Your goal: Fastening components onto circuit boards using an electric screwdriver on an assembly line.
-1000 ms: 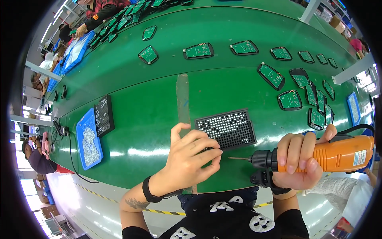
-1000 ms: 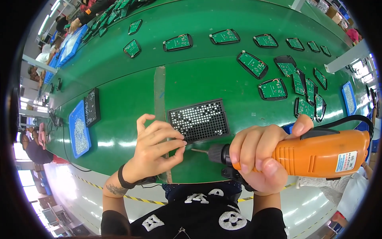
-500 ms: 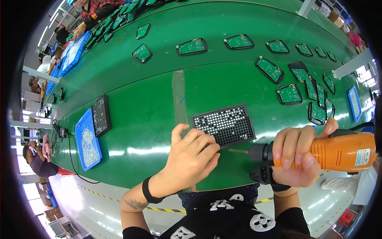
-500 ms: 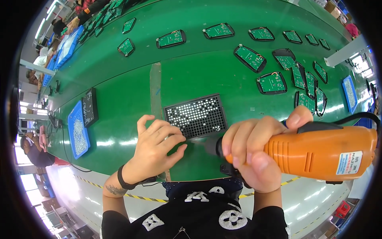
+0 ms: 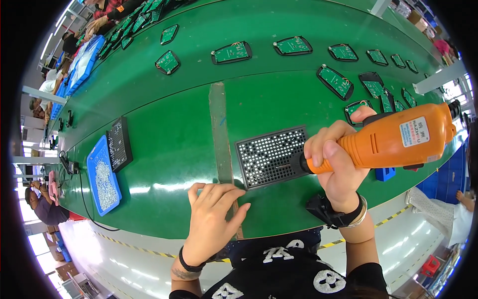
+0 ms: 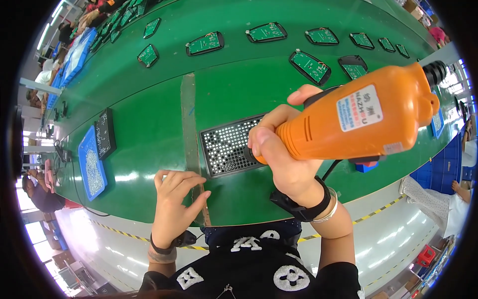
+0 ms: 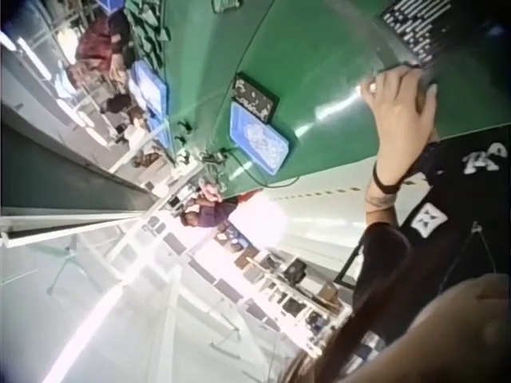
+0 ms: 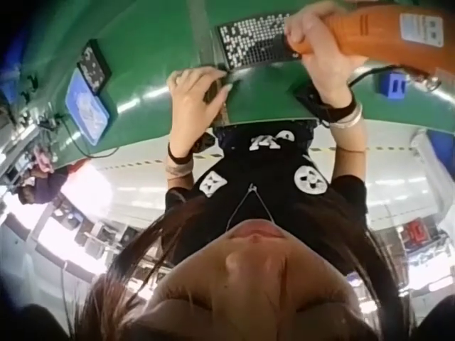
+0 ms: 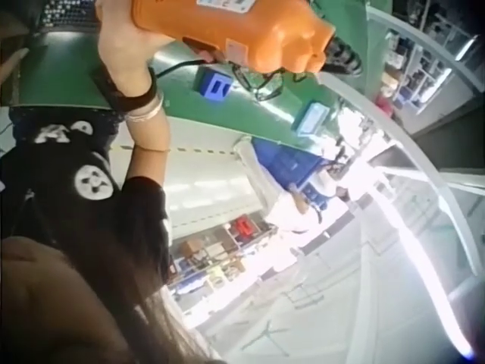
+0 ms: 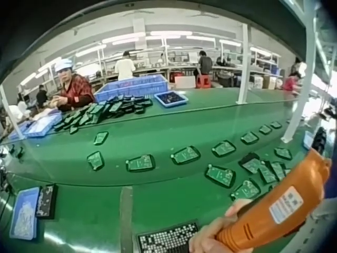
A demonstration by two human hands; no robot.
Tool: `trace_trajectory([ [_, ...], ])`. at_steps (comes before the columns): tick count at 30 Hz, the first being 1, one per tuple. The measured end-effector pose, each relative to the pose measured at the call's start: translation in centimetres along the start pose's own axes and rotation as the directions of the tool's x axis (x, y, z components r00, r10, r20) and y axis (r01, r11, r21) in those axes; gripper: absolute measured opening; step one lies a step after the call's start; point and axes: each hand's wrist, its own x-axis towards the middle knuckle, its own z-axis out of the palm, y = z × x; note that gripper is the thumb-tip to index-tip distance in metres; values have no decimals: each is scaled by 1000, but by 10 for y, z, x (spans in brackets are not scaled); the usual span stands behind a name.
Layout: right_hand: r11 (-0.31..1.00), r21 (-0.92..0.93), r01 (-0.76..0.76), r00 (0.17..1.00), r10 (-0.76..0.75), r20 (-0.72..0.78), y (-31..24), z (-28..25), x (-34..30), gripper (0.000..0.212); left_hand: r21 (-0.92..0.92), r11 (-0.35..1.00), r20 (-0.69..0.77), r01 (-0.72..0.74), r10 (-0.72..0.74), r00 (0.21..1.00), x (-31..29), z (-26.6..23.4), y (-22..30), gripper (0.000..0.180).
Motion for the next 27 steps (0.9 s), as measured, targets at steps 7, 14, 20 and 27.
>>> trace_trajectory([
  [7,998,18,-64,998,64,-1,10,15,3,41,-123,982,-3,143,-145,989,-16,11,-1,18],
  [14,998,0,-57,998,57,22,17,16,2,41,-108,980,-28,170,-173,984,-18,8,-6,17],
  [20,998,4,-64,998,64,5,17,19,4,41,-84,984,-30,159,-162,986,-17,-3,-14,17],
  [27,995,-40,-95,992,98,83,15,20,4,42,-67,995,243,-74,89,966,38,-42,-39,17],
])
